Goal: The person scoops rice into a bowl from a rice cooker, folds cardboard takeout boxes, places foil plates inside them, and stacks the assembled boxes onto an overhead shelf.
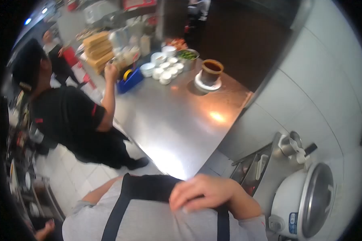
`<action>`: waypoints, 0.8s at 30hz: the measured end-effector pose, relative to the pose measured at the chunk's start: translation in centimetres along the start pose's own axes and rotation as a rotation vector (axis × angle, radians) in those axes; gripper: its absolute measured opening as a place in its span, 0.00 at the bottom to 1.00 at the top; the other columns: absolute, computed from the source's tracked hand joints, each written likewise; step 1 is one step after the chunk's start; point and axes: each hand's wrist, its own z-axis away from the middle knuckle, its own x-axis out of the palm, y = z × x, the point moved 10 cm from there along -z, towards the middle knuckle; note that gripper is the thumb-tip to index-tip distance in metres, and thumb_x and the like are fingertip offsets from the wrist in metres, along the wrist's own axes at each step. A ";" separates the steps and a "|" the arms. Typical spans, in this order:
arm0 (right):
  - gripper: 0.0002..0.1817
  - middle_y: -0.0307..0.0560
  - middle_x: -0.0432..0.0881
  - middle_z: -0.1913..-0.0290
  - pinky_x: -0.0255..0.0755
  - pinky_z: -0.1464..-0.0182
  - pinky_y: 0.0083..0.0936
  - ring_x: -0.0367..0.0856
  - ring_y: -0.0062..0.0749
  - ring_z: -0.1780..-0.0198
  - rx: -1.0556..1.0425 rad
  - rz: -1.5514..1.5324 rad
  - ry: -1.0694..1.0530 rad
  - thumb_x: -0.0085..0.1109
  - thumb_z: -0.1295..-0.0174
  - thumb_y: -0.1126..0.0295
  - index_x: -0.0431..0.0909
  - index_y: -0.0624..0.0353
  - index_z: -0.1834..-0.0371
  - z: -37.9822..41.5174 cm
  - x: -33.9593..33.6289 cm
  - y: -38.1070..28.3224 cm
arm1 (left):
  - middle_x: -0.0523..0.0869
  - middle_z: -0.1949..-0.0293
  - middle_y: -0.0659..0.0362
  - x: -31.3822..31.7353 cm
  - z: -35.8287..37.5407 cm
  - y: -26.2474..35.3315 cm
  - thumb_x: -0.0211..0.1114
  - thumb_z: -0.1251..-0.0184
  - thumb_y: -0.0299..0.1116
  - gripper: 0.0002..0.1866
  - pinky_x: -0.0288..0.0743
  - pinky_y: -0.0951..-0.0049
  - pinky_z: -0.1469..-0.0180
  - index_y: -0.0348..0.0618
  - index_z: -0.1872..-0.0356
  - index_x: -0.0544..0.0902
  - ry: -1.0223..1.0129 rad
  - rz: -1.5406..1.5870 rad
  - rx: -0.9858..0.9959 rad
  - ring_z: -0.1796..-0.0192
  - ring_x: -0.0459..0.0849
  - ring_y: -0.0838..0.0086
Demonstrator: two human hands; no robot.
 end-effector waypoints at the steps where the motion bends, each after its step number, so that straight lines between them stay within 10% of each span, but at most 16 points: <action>1: 0.11 0.50 0.82 0.54 0.73 0.49 0.30 0.81 0.40 0.51 0.100 0.043 -0.017 0.61 0.38 0.72 0.82 0.65 0.55 -0.6 -0.2 1.9 | 0.81 0.46 0.50 1.4 1.0 -1.4 0.58 0.38 0.38 0.22 0.71 0.58 0.43 0.51 0.41 0.77 0.017 -0.004 -0.065 0.43 0.78 0.55; 5: 0.12 0.50 0.83 0.56 0.74 0.51 0.31 0.82 0.42 0.53 -0.017 0.084 -0.123 0.65 0.41 0.70 0.81 0.64 0.57 -2.5 0.8 1.4 | 0.83 0.49 0.50 1.6 7.8 -0.6 0.57 0.38 0.39 0.22 0.73 0.57 0.46 0.51 0.41 0.77 0.086 0.117 -0.311 0.45 0.80 0.55; 9: 0.19 0.54 0.80 0.47 0.74 0.49 0.35 0.79 0.51 0.48 -0.100 0.109 -0.301 0.61 0.38 0.65 0.78 0.68 0.49 -3.5 2.3 -1.7 | 0.84 0.51 0.51 4.3 4.7 1.0 0.56 0.32 0.41 0.19 0.70 0.63 0.42 0.49 0.43 0.78 0.322 0.701 -0.003 0.44 0.79 0.60; 15: 0.38 0.66 0.65 0.33 0.62 0.37 0.51 0.67 0.60 0.33 -0.532 -0.295 -0.667 0.62 0.41 0.47 0.70 0.67 0.37 -5.9 5.1 -4.6 | 0.80 0.46 0.47 1.7 4.5 -0.2 0.59 0.38 0.51 0.27 0.71 0.58 0.41 0.52 0.39 0.75 0.279 0.435 0.031 0.42 0.78 0.52; 21: 0.30 0.62 0.71 0.36 0.67 0.38 0.43 0.72 0.58 0.38 -0.113 0.109 -0.567 0.60 0.38 0.60 0.70 0.68 0.36 -17.7 5.2 2.7 | 0.81 0.45 0.53 -1.5 8.6 -8.2 0.51 0.31 0.30 0.20 0.67 0.62 0.37 0.55 0.40 0.76 0.430 0.463 -0.101 0.41 0.77 0.59; 22: 0.31 0.62 0.71 0.36 0.68 0.39 0.41 0.72 0.57 0.39 -0.003 0.201 -0.555 0.60 0.38 0.59 0.69 0.68 0.36 -19.8 5.0 3.9 | 0.79 0.46 0.46 -0.8 8.4 -10.7 0.61 0.39 0.48 0.28 0.71 0.57 0.41 0.55 0.37 0.73 0.412 0.459 -0.058 0.41 0.76 0.51; 24: 0.33 0.62 0.73 0.38 0.70 0.40 0.36 0.75 0.54 0.42 0.122 0.373 -0.594 0.63 0.40 0.56 0.69 0.69 0.37 -23.3 5.0 5.9 | 0.79 0.45 0.44 0.7 9.8 -14.9 0.60 0.37 0.47 0.27 0.70 0.57 0.40 0.53 0.37 0.73 0.488 0.533 -0.044 0.41 0.76 0.50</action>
